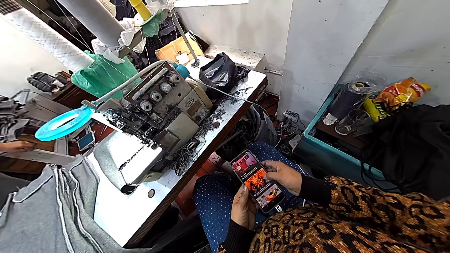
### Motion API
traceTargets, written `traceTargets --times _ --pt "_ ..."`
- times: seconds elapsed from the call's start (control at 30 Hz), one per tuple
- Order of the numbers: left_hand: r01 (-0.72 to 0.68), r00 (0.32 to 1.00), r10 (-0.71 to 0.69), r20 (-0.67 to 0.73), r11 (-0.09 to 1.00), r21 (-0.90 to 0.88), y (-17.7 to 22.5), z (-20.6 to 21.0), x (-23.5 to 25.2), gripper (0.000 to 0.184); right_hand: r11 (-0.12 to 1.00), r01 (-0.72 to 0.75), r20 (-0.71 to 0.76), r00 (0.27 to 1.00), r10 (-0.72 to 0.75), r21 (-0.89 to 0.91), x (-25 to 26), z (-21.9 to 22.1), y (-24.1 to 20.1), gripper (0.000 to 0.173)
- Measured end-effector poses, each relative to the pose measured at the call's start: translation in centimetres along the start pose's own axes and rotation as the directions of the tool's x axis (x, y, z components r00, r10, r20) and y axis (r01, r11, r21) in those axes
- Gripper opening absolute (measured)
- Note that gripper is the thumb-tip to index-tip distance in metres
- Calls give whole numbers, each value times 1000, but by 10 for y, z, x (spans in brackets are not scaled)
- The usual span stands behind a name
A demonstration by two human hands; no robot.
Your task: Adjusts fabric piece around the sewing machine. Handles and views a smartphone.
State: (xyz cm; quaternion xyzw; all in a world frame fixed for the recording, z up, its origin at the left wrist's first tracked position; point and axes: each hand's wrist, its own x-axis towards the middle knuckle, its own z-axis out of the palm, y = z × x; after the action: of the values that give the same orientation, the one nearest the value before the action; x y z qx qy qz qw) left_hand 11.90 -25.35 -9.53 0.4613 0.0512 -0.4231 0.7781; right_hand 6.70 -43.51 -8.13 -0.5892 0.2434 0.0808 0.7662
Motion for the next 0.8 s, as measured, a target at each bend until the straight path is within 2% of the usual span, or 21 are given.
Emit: traceTargets --times 0.27,0.63,0.8 --pt "1 1000 -1 -4 1000 1 -1 0 0 38 999 8 0 1000 -8 41 0 -1 2 25" --pt "1 1000 -1 1 1000 -7 -1 1 0 38 997 24 -31 999 -22 80 2 -1 6 24" --pt "7 999 -7 33 1000 4 -1 0 -1 37 999 30 -45 999 -29 16 0 0 0 14"
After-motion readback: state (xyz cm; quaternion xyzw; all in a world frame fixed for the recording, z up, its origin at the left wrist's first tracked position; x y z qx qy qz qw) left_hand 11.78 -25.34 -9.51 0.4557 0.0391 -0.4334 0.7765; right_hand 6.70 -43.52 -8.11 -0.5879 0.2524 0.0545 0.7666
